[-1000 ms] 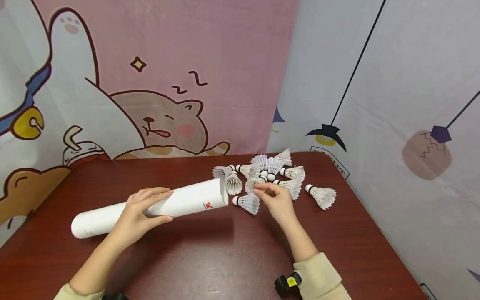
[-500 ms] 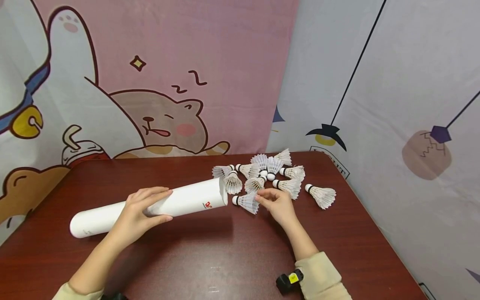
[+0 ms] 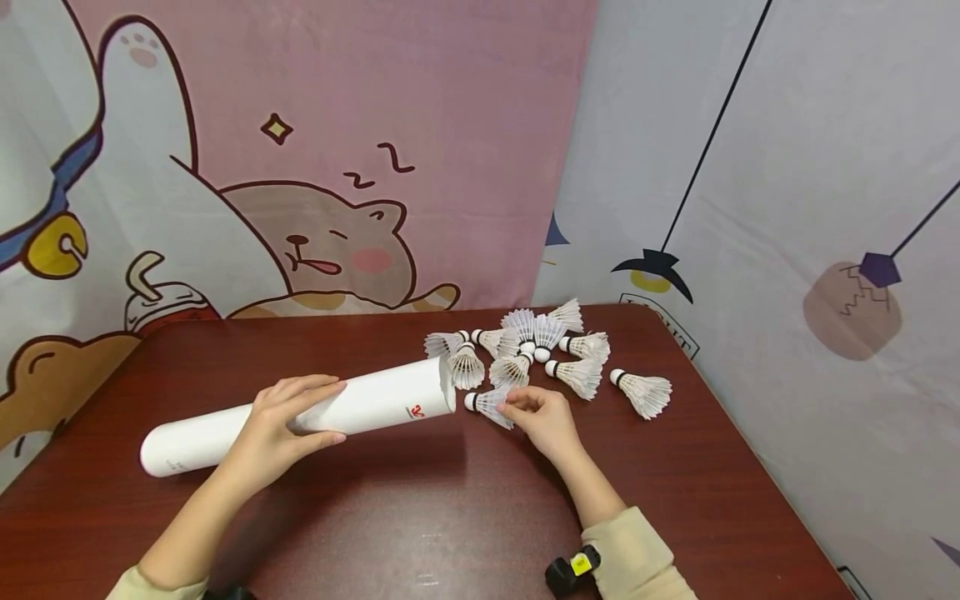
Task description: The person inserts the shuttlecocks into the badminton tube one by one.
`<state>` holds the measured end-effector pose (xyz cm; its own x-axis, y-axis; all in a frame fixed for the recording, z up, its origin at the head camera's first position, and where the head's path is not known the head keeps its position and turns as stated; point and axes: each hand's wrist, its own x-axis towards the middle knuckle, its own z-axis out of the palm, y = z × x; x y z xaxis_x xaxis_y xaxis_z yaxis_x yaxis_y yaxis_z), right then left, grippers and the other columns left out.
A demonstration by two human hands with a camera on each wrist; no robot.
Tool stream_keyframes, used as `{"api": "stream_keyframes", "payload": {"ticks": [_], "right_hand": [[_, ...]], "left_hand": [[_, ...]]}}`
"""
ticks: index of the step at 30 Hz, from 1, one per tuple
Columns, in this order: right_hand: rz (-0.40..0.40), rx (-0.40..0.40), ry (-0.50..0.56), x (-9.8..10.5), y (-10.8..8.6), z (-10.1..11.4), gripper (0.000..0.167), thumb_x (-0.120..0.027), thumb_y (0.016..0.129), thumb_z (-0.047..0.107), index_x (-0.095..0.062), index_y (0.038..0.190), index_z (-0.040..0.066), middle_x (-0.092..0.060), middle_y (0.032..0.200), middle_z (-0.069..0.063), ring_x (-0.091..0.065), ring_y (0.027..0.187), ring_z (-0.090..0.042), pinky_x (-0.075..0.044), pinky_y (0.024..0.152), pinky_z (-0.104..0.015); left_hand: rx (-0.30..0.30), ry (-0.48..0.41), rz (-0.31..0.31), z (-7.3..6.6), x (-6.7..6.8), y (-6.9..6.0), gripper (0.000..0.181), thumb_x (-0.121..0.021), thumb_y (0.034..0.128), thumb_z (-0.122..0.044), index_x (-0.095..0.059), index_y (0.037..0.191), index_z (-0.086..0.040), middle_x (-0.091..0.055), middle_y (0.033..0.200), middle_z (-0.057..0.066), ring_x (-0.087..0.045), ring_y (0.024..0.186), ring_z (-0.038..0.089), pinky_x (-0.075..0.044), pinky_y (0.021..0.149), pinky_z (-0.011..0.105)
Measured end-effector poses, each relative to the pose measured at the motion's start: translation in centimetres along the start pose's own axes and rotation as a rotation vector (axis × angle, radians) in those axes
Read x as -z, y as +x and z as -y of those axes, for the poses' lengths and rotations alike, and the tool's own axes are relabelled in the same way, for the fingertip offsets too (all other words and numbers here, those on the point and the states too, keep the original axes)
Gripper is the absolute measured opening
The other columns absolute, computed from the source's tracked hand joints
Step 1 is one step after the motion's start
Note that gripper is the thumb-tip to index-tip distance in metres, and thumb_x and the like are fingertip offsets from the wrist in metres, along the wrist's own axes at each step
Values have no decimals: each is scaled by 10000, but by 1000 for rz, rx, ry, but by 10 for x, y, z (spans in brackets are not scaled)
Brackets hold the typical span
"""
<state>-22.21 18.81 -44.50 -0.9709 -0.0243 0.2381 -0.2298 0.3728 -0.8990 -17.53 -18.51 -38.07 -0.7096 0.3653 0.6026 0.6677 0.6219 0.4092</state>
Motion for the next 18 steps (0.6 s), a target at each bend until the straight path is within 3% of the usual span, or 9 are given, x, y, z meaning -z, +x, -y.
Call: {"api": "stream_keyframes", "payload": {"ticks": [7, 13, 18], "right_hand": [[-35, -12, 0, -2, -2, 9, 107, -757, 795, 15, -707, 853, -60, -664, 678, -69, -505, 486, -93, -412, 468, -214], [-77, 55, -39, 2, -12, 42, 78, -726, 794, -52, -693, 838, -107, -658, 687, -171, -489, 520, -52, -384, 490, -193], [-95, 81, -42, 3, -13, 50, 64, -721, 797, -56, -694, 832, -103, -671, 713, -176, -507, 567, -38, -374, 510, -192]], "left_hand": [[-2, -2, 0, 0, 0, 0, 665, -887, 648, -240, -649, 1264, -168, -596, 1228, -11, -503, 1118, 197, -275, 898, 501], [-2, -6, -1, 1, 0, -1, 665, -888, 646, -236, -650, 1263, -169, -595, 1229, -14, -504, 1114, 195, -276, 889, 498], [-5, -4, -1, 1, 0, 0, 667, -887, 647, -239, -648, 1266, -172, -594, 1230, -19, -504, 1114, 194, -275, 891, 502]]}}
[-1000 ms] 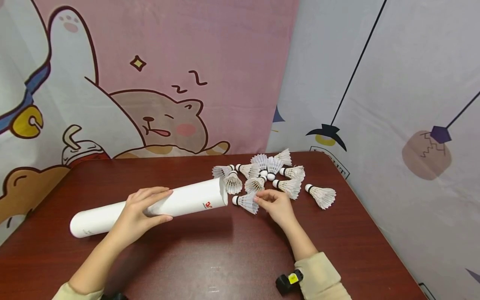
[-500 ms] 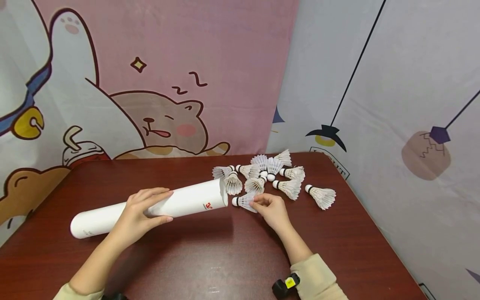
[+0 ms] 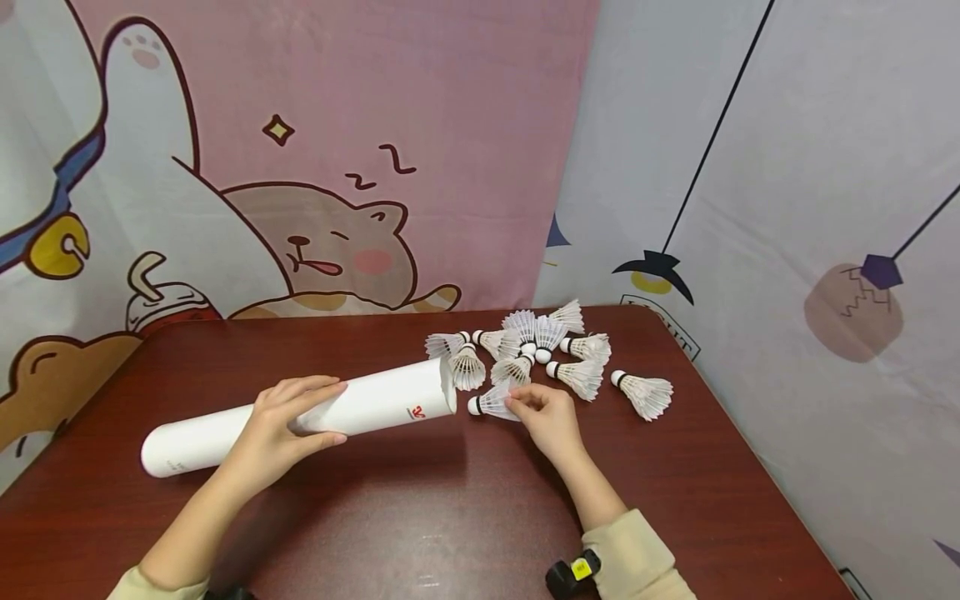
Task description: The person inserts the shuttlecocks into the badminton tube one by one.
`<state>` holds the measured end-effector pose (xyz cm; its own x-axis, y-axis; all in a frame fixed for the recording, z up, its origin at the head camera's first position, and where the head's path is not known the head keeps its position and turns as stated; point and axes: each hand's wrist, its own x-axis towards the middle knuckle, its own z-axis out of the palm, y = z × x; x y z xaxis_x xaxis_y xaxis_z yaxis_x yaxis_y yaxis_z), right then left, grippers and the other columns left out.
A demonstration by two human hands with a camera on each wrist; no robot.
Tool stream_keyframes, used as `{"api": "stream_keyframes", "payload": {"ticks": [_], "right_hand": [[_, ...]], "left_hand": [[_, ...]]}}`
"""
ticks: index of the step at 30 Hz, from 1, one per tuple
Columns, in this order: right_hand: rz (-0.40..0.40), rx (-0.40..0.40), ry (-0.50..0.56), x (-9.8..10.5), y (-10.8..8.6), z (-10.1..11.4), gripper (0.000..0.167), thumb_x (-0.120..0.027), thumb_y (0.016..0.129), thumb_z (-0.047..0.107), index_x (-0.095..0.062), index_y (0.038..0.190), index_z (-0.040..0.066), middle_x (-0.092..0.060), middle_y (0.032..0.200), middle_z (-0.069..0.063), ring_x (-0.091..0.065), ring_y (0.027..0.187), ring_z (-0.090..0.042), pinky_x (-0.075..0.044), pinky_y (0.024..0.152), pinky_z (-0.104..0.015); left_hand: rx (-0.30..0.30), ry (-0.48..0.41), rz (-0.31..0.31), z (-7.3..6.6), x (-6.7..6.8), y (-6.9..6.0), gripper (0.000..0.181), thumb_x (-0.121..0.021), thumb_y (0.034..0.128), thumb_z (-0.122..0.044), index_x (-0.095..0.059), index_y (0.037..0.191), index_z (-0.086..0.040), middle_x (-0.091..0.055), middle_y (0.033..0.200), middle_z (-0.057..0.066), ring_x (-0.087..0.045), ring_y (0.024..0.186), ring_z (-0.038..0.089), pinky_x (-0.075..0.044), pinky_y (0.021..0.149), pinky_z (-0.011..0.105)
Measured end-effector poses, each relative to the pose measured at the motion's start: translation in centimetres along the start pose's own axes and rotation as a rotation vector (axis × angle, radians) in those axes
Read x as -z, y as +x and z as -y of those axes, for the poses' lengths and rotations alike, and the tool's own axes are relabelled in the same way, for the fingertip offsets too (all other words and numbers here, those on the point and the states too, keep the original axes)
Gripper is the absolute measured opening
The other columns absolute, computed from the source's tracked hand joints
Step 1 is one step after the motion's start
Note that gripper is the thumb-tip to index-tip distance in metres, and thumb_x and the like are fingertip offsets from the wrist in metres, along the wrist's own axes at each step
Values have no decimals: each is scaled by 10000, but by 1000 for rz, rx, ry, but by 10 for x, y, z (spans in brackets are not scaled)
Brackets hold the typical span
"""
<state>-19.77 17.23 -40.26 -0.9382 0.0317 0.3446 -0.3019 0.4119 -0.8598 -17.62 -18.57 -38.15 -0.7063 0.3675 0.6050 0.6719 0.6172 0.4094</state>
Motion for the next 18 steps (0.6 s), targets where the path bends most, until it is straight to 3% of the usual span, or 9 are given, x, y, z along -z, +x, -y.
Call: {"api": "stream_keyframes", "payload": {"ticks": [5, 10, 18], "right_hand": [[-37, 72, 42, 1, 4, -6, 43, -717, 807, -52, -686, 818, -78, -648, 675, -106, -483, 541, -42, -365, 483, -200], [-95, 99, 47, 6, 1, 18, 41, -691, 819, -86, -658, 821, -110, -600, 659, -150, -444, 539, -57, -355, 490, -189], [-182, 169, 102, 14, 1, 37, 43, -676, 803, -131, -644, 831, -128, -557, 610, -108, -438, 539, -49, -360, 505, -173]], "left_hand": [[-5, 2, -4, 1, -1, 0, 667, -889, 644, -229, -650, 1264, -177, -597, 1224, -18, -508, 1106, 194, -278, 882, 504], [-7, 7, -2, 1, -1, 0, 663, -886, 647, -237, -650, 1263, -175, -598, 1221, -12, -508, 1106, 195, -280, 884, 507], [-5, 2, -2, 0, 0, 0, 659, -885, 650, -237, -650, 1263, -176, -597, 1221, -18, -506, 1107, 193, -276, 885, 504]]}}
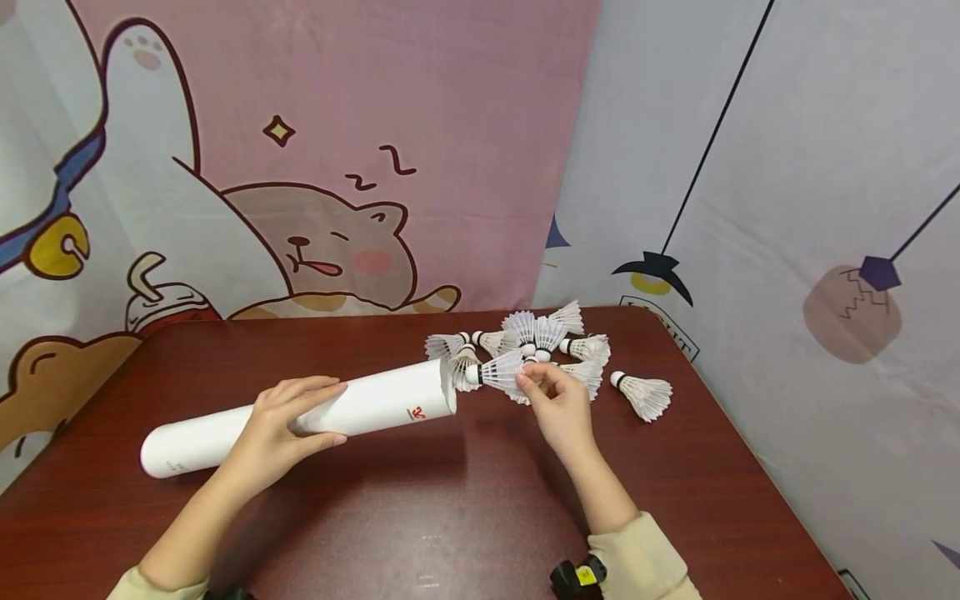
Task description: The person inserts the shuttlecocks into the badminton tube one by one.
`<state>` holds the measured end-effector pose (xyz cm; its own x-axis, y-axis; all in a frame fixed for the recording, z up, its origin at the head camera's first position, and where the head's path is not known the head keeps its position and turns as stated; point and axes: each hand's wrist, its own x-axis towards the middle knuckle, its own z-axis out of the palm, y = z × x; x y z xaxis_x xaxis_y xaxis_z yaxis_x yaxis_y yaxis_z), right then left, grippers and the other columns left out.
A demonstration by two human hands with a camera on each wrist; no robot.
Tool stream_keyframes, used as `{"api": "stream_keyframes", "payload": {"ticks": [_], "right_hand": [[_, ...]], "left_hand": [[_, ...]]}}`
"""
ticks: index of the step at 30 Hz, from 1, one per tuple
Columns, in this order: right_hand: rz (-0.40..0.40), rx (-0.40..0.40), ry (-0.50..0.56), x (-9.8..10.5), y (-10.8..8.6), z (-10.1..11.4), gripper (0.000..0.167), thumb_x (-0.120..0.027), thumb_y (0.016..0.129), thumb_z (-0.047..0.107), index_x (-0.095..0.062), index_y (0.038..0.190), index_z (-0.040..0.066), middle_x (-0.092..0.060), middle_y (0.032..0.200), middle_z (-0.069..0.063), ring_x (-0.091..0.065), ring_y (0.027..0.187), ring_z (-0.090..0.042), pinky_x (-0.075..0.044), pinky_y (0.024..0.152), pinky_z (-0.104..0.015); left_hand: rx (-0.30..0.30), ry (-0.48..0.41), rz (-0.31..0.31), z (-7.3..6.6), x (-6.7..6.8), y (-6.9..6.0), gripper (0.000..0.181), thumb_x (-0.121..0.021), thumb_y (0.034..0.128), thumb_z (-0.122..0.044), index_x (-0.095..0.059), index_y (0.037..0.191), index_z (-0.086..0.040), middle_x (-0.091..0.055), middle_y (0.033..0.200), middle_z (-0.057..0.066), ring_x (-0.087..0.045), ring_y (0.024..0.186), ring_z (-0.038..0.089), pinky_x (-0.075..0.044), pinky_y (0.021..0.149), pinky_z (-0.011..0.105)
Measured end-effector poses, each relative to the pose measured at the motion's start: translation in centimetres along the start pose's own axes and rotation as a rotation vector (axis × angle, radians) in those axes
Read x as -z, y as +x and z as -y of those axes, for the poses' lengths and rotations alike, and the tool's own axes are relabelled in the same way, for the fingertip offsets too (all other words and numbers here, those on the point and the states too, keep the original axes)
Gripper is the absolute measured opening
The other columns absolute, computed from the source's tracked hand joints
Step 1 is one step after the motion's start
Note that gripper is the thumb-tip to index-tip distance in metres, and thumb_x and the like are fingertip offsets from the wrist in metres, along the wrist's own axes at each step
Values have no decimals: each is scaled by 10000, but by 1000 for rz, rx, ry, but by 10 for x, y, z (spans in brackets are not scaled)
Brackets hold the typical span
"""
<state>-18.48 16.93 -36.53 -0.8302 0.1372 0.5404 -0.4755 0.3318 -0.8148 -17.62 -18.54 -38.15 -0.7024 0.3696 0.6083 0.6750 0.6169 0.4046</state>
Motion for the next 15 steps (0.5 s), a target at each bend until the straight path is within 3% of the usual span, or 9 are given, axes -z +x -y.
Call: {"api": "stream_keyframes", "payload": {"ticks": [7, 15], "right_hand": [[15, 73, 116, 0, -1, -6, 81, -672, 781, -173, -632, 827, -119, -573, 624, 34, -455, 536, -32, -368, 504, -171], [79, 149, 184, -9, -6, -6, 110, -695, 773, -157, -658, 827, -69, -611, 678, 51, -494, 554, -43, -395, 517, -174]], "left_hand": [[2, 3, 0, 0, 1, 0, 661, -886, 647, -242, -652, 1260, -165, -598, 1223, -8, -506, 1112, 197, -278, 895, 507], [6, -2, 4, -1, 1, 0, 663, -887, 648, -235, -649, 1263, -169, -603, 1223, 25, -502, 1121, 202, -275, 895, 514]]}}
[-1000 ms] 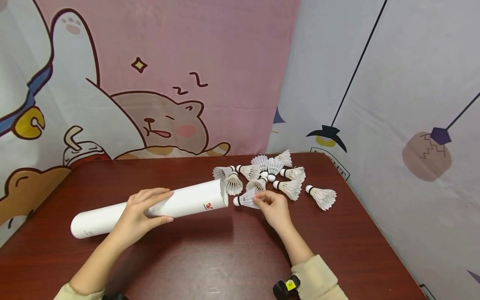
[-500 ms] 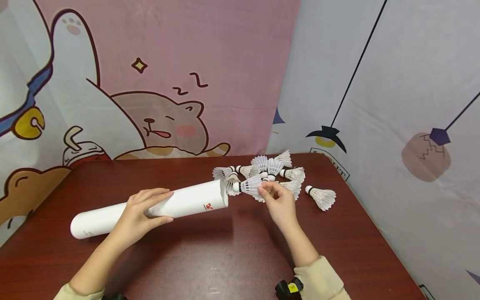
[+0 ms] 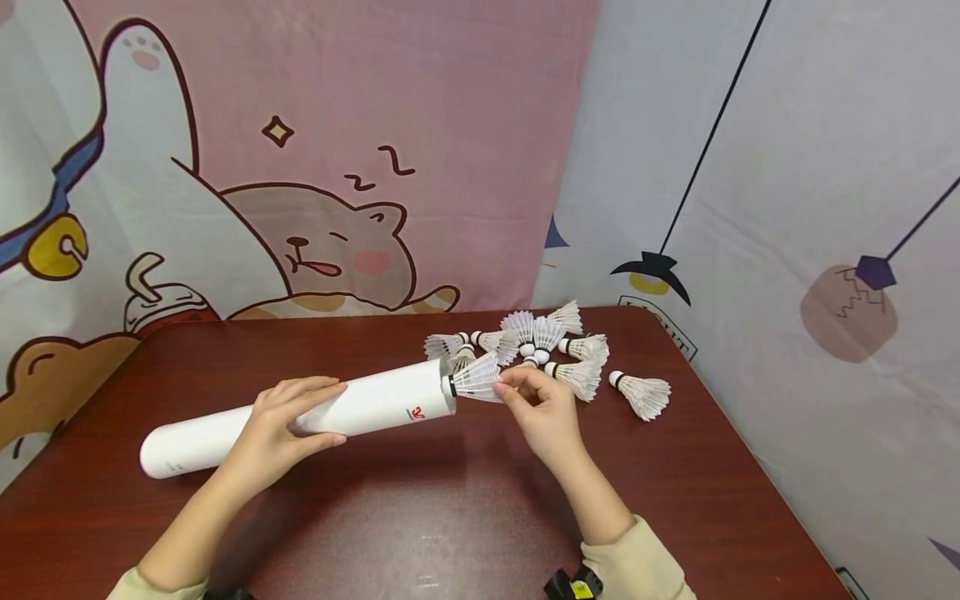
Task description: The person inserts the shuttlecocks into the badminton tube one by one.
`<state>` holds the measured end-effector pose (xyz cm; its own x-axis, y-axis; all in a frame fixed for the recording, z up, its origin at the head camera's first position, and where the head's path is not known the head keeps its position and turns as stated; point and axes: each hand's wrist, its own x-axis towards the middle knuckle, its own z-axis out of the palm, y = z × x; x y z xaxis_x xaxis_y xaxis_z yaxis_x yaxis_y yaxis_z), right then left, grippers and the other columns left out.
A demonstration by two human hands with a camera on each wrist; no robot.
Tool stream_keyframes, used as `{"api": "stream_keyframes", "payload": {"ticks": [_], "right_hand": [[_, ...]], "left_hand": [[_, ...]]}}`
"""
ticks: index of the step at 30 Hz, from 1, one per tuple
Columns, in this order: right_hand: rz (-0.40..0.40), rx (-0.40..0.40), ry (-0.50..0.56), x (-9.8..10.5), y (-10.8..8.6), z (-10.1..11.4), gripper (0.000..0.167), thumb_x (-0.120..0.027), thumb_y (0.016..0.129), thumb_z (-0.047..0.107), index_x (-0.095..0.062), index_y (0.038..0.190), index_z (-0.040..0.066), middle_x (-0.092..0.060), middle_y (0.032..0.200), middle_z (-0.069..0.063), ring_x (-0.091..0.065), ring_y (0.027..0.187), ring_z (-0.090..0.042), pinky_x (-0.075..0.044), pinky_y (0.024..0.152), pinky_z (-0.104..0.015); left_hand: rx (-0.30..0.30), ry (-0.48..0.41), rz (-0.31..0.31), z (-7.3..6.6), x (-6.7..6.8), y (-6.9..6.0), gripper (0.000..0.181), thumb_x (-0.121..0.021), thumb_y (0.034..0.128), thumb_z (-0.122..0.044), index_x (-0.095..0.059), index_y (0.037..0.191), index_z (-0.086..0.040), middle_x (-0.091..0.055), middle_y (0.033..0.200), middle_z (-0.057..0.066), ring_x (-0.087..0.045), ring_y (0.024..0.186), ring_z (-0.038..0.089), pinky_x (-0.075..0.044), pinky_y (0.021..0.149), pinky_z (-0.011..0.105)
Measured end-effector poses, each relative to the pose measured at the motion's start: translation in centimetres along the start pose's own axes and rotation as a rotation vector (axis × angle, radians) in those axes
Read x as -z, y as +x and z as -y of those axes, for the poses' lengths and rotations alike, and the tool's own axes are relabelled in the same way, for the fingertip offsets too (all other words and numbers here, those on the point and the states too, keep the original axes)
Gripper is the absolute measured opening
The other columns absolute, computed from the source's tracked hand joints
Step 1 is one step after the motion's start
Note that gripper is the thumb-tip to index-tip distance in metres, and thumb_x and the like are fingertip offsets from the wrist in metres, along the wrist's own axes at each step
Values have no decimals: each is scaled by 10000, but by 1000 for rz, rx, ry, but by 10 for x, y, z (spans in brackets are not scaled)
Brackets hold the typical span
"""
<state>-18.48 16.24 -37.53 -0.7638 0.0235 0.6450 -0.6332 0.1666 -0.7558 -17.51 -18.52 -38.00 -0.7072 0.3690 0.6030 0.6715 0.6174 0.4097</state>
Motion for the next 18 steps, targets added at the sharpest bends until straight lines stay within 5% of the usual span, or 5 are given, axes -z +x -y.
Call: {"api": "stream_keyframes", "payload": {"ticks": [10, 18], "right_hand": [[101, 13, -39, -18, -3, 25, 122, -694, 748, -180, -657, 792, -72, -597, 648, -21, -415, 531, -20, -346, 456, -208], [189, 16, -3, -25, -5, 0, 140, -715, 756, -148, -691, 823, -27, -630, 659, -68, -480, 567, -29, -394, 489, -197]], "left_hand": [[-1, -6, 0, 0, 0, 0, 660, -885, 650, -237, -650, 1263, -168, -600, 1225, 6, -503, 1117, 194, -276, 897, 502], [-25, -29, -4, 0, -2, 0, 651, -881, 654, -229, -652, 1260, -177, -605, 1220, 14, -508, 1108, 190, -275, 892, 489]]}}
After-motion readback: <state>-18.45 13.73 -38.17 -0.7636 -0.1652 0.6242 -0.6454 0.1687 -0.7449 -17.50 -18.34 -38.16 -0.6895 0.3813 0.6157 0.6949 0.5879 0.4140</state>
